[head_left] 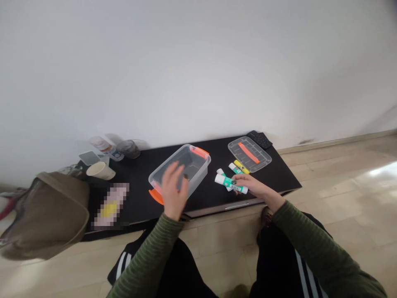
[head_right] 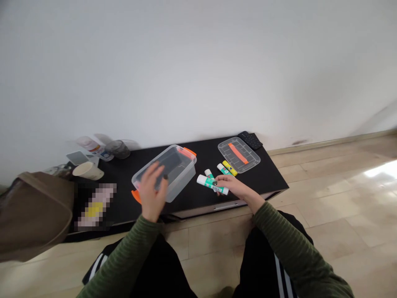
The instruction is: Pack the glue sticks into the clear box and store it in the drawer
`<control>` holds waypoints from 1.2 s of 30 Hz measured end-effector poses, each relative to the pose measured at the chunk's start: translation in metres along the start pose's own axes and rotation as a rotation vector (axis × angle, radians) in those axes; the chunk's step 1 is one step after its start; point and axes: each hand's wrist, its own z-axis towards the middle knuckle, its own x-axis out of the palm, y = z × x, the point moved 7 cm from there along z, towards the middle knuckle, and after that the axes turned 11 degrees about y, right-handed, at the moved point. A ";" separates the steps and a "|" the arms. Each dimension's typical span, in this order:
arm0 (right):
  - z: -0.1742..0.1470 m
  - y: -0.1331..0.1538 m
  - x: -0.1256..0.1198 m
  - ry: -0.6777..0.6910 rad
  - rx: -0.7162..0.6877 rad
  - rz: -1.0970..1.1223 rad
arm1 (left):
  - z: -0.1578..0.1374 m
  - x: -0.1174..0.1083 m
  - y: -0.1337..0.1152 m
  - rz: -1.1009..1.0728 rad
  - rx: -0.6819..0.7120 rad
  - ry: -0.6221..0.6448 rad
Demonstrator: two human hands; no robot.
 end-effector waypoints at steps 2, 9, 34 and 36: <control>0.002 0.001 0.002 -0.032 -0.034 0.053 | 0.017 -0.038 0.025 0.259 -0.070 -0.139; 0.018 0.008 0.016 -0.061 -0.096 0.008 | 0.029 -0.070 0.116 0.087 -0.391 -0.100; 0.130 0.040 0.166 0.098 0.405 -1.492 | -0.015 -0.025 0.095 0.082 -0.316 0.158; 0.134 0.033 0.165 0.120 0.445 -1.496 | -0.014 -0.024 0.093 0.082 -0.323 0.165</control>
